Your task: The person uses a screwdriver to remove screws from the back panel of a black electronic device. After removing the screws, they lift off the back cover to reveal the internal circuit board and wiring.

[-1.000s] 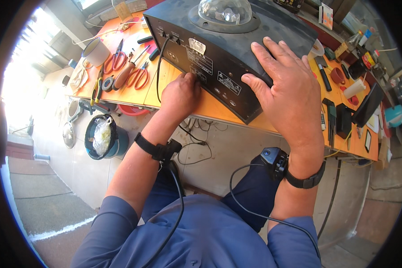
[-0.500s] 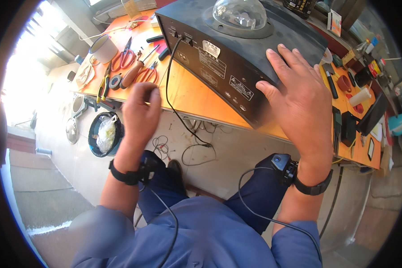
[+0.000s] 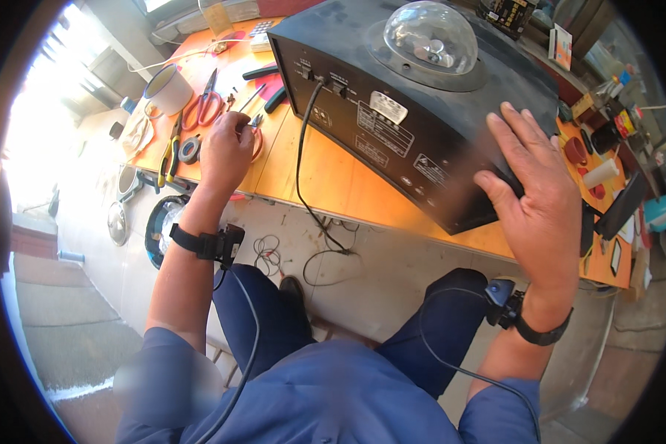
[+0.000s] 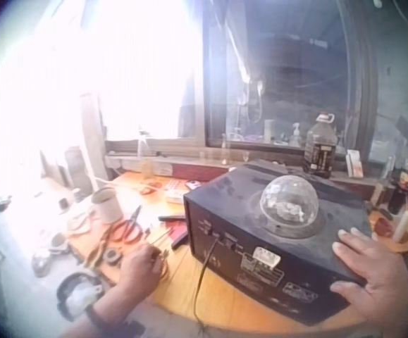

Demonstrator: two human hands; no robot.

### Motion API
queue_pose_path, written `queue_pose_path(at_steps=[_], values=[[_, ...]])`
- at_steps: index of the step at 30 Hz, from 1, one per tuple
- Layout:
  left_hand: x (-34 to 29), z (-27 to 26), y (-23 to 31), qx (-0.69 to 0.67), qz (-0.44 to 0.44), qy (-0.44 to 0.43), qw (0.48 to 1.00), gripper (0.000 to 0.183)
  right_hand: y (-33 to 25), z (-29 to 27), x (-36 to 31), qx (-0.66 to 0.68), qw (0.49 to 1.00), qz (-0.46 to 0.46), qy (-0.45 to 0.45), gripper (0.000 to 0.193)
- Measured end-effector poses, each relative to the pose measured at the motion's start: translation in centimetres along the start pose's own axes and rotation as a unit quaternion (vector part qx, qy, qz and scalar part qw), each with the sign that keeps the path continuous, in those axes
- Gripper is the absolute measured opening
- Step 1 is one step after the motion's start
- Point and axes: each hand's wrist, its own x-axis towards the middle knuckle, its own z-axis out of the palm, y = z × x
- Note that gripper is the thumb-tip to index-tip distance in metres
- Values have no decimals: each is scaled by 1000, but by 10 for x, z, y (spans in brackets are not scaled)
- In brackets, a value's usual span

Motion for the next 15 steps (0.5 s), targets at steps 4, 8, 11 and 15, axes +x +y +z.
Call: queue_pose_path(at_steps=[4,8,11,15], values=[[9,14,1,22,36,-8,999,13,19,-8,-4,21,999,16,-22,54],[20,28,1,34,85,9,996,12,34,-13,-7,6,999,5,-37,53],[28,36,2,47,93,-4,995,13,40,-13,-7,8,999,-4,-36,53],[30,38,16,63,66,-17,996,18,43,-13,-7,25,999,-9,-18,56]])
